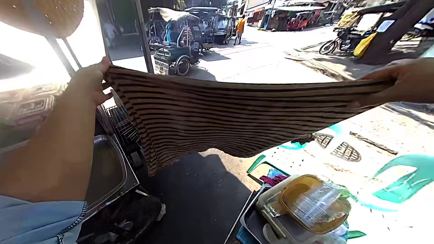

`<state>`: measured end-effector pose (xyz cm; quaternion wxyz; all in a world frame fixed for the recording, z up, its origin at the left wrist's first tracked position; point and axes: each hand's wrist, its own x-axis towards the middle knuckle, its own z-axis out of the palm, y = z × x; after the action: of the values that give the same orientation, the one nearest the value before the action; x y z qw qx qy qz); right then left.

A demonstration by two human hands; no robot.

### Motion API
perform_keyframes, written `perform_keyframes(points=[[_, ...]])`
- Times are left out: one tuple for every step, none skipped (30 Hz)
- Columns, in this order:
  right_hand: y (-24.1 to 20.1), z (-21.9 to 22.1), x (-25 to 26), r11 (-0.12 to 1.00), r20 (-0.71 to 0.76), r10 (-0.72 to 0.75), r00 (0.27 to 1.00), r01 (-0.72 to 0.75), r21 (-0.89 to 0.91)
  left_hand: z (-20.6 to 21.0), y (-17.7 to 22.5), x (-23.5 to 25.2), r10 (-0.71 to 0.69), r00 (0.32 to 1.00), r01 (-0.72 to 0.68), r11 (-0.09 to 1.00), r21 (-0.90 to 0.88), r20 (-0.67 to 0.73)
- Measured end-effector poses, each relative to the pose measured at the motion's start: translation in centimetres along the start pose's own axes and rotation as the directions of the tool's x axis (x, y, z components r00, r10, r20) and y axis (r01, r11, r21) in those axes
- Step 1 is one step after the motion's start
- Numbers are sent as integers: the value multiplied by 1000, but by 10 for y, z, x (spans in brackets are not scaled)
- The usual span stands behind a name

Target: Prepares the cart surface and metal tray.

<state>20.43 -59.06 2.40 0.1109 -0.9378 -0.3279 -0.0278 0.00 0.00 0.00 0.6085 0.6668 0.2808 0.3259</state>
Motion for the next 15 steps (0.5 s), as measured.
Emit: perform_keyframes(points=[[4, 4, -7, 996, 39, 32, 999, -29, -82, -2, -6, -3, 18, 1000, -16, 997, -81, 24], [13, 9, -16, 995, 3, 61, 998, -60, -77, -5, -13, -8, 79, 995, -68, 985, -161, 63], [28, 17, -26, 998, -109, 64, 992, -62, 23, -8, -18, -16, 177, 978, -141, 952, -271, 110], [42, 28, -39, 977, -251, 61, 966, -7, 211, -14, -25, -25, 293, 941, -208, 894, -398, 167], [53, 41, -49, 903, -343, 93, 935, 66, 425, -20, -33, -30, 418, 884, -255, 806, -535, 208], [60, 58, -55, 747, -413, 134, 901, 181, 639, -21, -39, -34, 531, 818, -289, 712, -641, 221], [54, 79, -55, 579, -458, 205, 865, 270, 769, -19, -44, -36, 589, 773, -301, 667, -682, 235], [41, 95, -53, 478, -434, 321, 842, 251, 842, -12, -48, -38, 543, 798, -303, 735, -607, 260], [26, 106, -47, 438, -334, 446, 830, 123, 890, 3, -48, -41, 396, 887, -297, 883, -364, 237], [10, 111, -35, 422, -195, 537, 820, -61, 905, 22, -46, -41, 255, 950, -251, 967, -43, 178], [-6, 115, -22, 397, -61, 580, 812, -216, 892, 41, -44, -41, 191, 971, -216, 959, 184, 142], [-26, 117, -10, 366, 39, 582, 812, -305, 879, 60, -40, -48, 198, 969, -236, 917, 321, 145], [-53, 115, -1, 328, 100, 542, 834, -320, 889, 77, -33, -64, 232, 952, -295, 872, 391, 200], [-88, 110, 3, 272, 135, 472, 871, -290, 918, 94, -24, -86, 265, 913, -379, 832, 406, 309], [-126, 105, 5, 199, 159, 388, 908, -251, 947, 109, -15, -111, 274, 853, -456, 806, 378, 445]])
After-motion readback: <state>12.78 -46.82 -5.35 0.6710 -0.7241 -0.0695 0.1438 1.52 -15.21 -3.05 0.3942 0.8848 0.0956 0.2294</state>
